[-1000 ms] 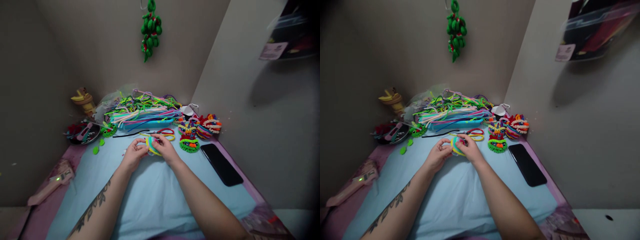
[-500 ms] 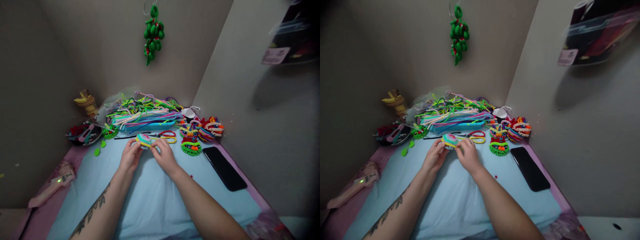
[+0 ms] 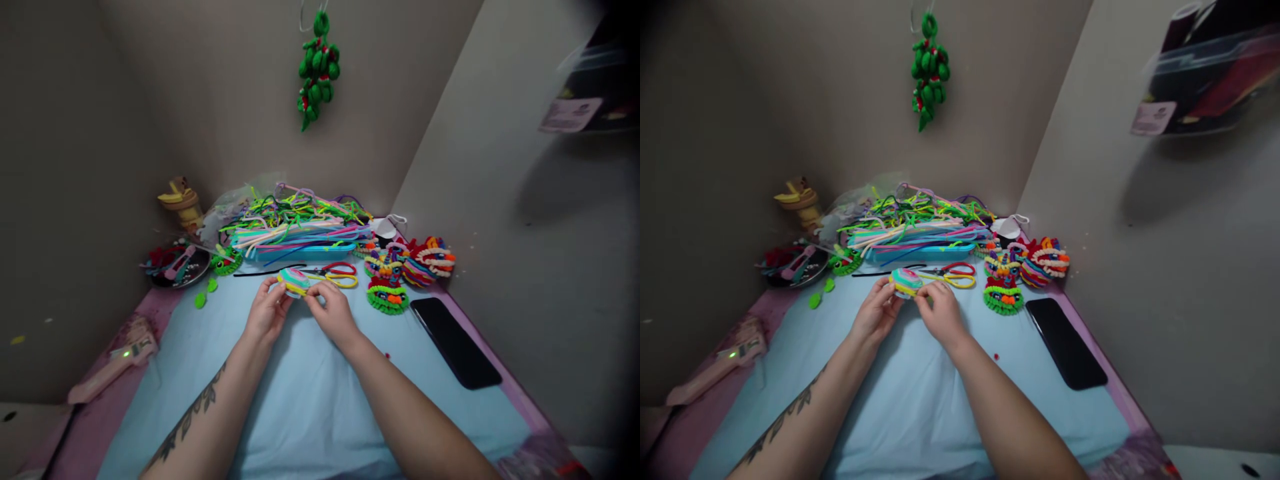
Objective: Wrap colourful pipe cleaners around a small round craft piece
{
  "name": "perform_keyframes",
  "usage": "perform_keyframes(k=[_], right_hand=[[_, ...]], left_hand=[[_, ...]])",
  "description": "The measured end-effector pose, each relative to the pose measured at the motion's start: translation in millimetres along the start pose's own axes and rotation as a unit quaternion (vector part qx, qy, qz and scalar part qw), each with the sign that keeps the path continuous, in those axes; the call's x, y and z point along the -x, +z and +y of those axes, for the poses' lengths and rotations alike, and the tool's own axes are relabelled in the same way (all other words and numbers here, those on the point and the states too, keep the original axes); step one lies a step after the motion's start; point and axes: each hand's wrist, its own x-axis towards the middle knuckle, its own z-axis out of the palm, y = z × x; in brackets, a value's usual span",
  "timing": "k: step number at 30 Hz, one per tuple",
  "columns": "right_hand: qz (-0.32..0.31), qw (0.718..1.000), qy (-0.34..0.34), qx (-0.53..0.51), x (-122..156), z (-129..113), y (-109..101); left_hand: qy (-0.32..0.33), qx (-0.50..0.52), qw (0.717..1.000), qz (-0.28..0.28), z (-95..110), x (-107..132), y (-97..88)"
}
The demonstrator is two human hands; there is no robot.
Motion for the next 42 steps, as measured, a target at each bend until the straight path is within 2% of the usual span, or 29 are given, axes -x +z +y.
perform_keyframes(k=[6, 14, 21, 26, 29, 35, 42], right_hand=[[0.026, 0.998, 0.047, -0.037, 0, 1, -2], [0.024, 0.997, 0.062, -0.046, -1, 5, 1], [0.015, 0.999, 0.032, 0.0, 0, 10, 1], [-0.004, 0.998, 0.008, 0.058, 1, 16, 1], [0.0, 0.999, 0.007, 0.034, 1, 15, 0], [0.081, 0.992, 0.062, -0.073, 3, 3, -5], [0.103, 0.99, -0.089, 0.022, 5, -2, -8]], left_hand=[[-0.006, -0.017, 0.999, -0.029, 1, 6, 3.1], [-0.019, 0.001, 0.999, -0.043, 2, 5, 1.9], [0.01, 0.011, 1.0, 0.014, 3, 0, -0.2], [0.002, 0.055, 0.997, 0.053, 10, -4, -2.1], [-0.001, 0.071, 0.996, 0.06, 13, -5, -1.8], [0.006, 0.073, 0.994, 0.077, 9, -4, -2.0], [0.044, 0.025, 0.995, 0.088, 4, -2, -0.9]])
